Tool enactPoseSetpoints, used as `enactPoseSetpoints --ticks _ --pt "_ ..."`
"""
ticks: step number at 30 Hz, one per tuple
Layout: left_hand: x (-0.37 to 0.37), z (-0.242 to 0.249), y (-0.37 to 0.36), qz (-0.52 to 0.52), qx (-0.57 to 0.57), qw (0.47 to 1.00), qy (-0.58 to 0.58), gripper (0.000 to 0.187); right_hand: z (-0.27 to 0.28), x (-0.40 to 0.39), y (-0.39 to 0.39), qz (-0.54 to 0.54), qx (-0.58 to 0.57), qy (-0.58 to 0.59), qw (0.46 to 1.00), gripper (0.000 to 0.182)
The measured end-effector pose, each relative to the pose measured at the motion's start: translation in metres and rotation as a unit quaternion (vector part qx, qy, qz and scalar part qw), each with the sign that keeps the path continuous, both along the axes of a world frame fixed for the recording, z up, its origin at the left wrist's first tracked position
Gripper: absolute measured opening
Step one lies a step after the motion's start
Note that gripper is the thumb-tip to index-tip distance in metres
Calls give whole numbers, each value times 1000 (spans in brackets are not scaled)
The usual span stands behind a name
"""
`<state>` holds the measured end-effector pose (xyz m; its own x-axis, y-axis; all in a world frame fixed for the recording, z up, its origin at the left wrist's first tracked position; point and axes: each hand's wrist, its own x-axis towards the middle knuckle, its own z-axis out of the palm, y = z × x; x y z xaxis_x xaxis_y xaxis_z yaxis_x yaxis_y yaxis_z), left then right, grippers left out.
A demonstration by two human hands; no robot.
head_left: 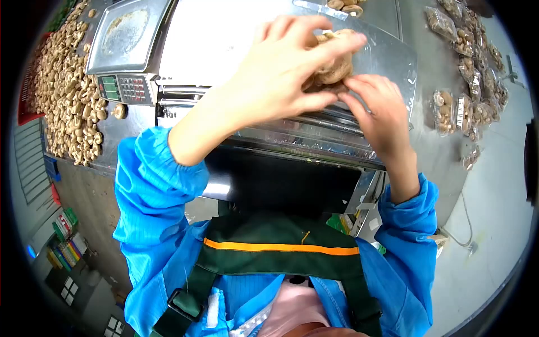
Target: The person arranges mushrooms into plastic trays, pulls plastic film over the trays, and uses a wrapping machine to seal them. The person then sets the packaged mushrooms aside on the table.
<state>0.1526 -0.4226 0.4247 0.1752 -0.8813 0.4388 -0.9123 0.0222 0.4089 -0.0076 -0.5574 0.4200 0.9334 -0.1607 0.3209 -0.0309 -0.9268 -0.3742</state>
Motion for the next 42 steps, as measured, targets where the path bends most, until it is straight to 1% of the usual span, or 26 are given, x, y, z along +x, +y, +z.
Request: enactPoseSetpoints --ticks 2,3,4,5,7,8,11,12,15,18,21,22,24,25,26,27,28,31,32,33,34,35,37,39,41,42 --pt "6 -6 -6 -22 20 1000 2 65 -1 2 -4 16 -54 -9 998 18" --pt "9 -7 -10 -33 30 999 2 66 -2 2 -4 6 -39 -14 999 17" --pt "12 -5 -10 -37 16 998 51 65 -3 1 -4 -7 -24 -20 999 15" --pt "11 -5 -10 -41 -20 987 156 63 -4 0 -4 -20 -8 -26 999 14" --pt "5 -5 -8 -48 -87 926 364 59 -1 -2 5 -113 149 -30 982 13" --pt "9 1 -2 -24 -19 974 226 56 1 -3 7 -156 225 -31 961 12" --pt "8 -7 4 -21 24 999 5 56 0 -7 2 -102 158 -12 982 12" --pt "9 -8 5 -29 41 999 0 54 -1 -7 -2 -32 54 -31 998 11" --pt "4 -5 3 -43 78 996 6 53 4 -2 4 -22 20 -25 999 8" --pt "1 -5 1 -41 68 997 -17 55 2 -3 -5 -4 -12 20 1000 10" --pt "10 11 31 20 26 999 18 61 4 -22 -4 -153 151 -52 975 17" --pt "26 -9 55 144 -12 989 32 63 3 -25 -13 -218 262 -77 937 25" --pt "24 -23 62 183 74 959 204 61 -2 -8 -4 -186 259 -52 946 27" --pt "18 -22 58 189 123 924 307 60 -2 4 -6 -167 252 -44 952 29" --pt "12 -23 57 162 107 940 280 61 -12 7 -10 -124 139 -54 981 31" --pt "7 -25 57 136 91 954 253 61 -11 7 -8 -140 113 -27 983 32" --pt "2 -27 58 130 77 959 239 61 -8 7 -6 -145 147 -35 978 33" --pt "-5 -21 74 116 62 926 354 60 -11 -8 -1 -194 267 -55 942 32" --pt "-8 -21 88 151 48 943 293 59 -12 -18 -2 -218 309 -63 924 32" --pt "-14 -6 106 205 35 961 182 55 -9 -37 -2 -222 268 -65 935 32" --pt "-18 -4 127 258 61 962 66 47 0 -59 3 -252 193 -35 948 28" --pt "-17 -5 142 309 83 946 -51 40 -1 -86 3 -290 104 54 950 27" --pt "-21 -8 159 326 177 924 -92 27 -15 -112 17 -329 -87 183 922 32" --pt "-22 -27 154 319 161 929 -96 31 -26 -103 38 -309 -182 213 909 35" --pt "-15 -44 140 282 104 949 -90 30 -39 -96 33 -298 -30 170 939 32" --pt "-7 -44 138 273 118 955 20 28 -40 -96 31 -288 47 150 945 31"
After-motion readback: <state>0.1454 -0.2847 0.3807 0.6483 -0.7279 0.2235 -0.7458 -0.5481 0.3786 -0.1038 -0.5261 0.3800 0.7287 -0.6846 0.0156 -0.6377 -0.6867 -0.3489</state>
